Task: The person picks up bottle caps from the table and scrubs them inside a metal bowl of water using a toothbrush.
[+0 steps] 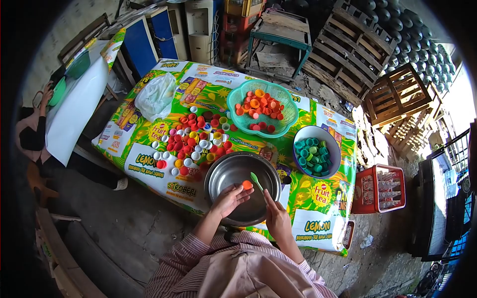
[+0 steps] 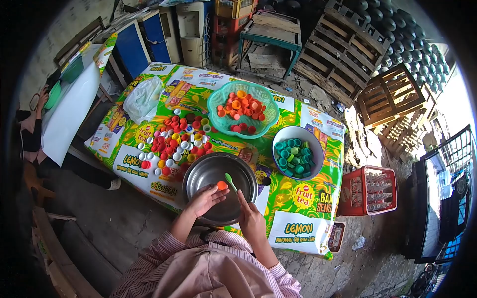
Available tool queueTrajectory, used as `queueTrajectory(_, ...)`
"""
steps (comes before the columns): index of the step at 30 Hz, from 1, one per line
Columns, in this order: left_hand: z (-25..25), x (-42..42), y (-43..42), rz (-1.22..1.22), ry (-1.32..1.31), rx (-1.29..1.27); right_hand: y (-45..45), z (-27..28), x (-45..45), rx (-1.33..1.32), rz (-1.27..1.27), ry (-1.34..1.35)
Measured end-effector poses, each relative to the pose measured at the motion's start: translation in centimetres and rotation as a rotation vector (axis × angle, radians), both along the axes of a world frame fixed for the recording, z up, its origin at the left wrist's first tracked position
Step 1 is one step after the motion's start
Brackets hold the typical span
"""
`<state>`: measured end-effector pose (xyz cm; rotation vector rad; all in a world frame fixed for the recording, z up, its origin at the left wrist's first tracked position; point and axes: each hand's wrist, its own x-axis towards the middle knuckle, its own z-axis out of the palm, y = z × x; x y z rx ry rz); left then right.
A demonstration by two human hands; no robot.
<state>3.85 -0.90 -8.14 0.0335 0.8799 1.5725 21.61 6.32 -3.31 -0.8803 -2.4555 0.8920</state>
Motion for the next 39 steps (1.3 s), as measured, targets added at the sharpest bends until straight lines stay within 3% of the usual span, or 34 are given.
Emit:
queueTrajectory(7,0.2,-0.1,0.3,0.068,-0.092,0.088,-1.1,0.0,0.5,-0.104,-0.045,0.038)
queueTrajectory(16,0.0,0.2,0.0,0.026,-0.177,0.050,-1.2,-0.3,0.5,-0.011,-0.051,0.078)
queueTrajectory(21,0.1,0.4,0.0,-0.037,0.125,0.076,-0.8,-0.2,0.4,-0.017,-0.022,0.019)
queueTrajectory(28,2.0,0.5,0.3,0.007,0.146,0.020,-1.3,1.0,0.9,-0.003,0.050,-0.022)
queueTrajectory(30,1.9,0.7,0.1,0.013,0.183,0.029,-0.8,0.0,0.9,-0.038,-0.054,0.022)
queueTrajectory(36,1.3,-0.4,0.1,-0.015,-0.013,0.147,-1.1,0.8,0.6,-0.011,0.046,0.039)
queueTrajectory(39,1.3,-0.5,0.3,0.020,-0.100,0.157,-0.7,0.3,0.5,-0.016,-0.082,0.075)
